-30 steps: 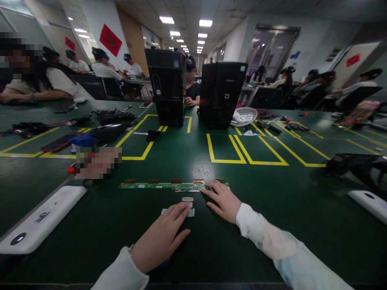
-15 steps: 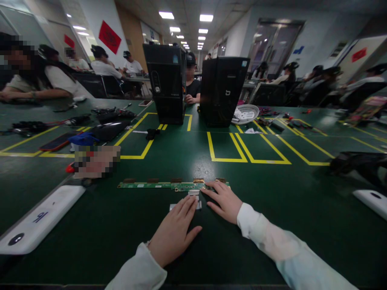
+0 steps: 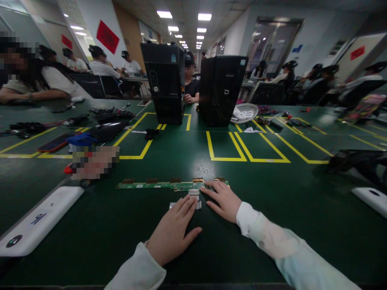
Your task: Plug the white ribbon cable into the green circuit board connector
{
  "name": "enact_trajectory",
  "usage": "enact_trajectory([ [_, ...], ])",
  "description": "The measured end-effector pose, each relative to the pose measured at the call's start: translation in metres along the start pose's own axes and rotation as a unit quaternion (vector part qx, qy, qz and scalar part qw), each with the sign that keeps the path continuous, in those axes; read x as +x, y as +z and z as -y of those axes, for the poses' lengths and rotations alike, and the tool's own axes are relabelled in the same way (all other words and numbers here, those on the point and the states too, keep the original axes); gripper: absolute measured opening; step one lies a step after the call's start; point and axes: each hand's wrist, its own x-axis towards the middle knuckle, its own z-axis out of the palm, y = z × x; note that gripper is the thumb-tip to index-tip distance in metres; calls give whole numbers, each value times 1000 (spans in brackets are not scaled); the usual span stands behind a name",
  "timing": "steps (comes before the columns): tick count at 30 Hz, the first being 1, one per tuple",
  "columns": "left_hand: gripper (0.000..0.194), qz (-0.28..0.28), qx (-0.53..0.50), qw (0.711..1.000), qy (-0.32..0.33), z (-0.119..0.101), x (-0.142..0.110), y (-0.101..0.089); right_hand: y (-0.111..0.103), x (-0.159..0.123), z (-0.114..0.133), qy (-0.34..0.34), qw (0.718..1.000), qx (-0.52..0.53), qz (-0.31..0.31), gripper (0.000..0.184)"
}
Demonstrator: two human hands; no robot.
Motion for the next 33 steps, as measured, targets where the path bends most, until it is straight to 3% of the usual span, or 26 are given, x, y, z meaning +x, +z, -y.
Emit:
enact_trajectory([
  [16,70,-7,10,1000,-10,0,2,5,-1,1,1,3,1000,-12,8,46],
  [27,69,66,-9,998,12,8,10,-13,-1,1,0,-6,1000,-14,10,46],
  [33,68,75,-15,997,13,10,12,-16,-3,1,1,-5,1000,-10,14,46],
])
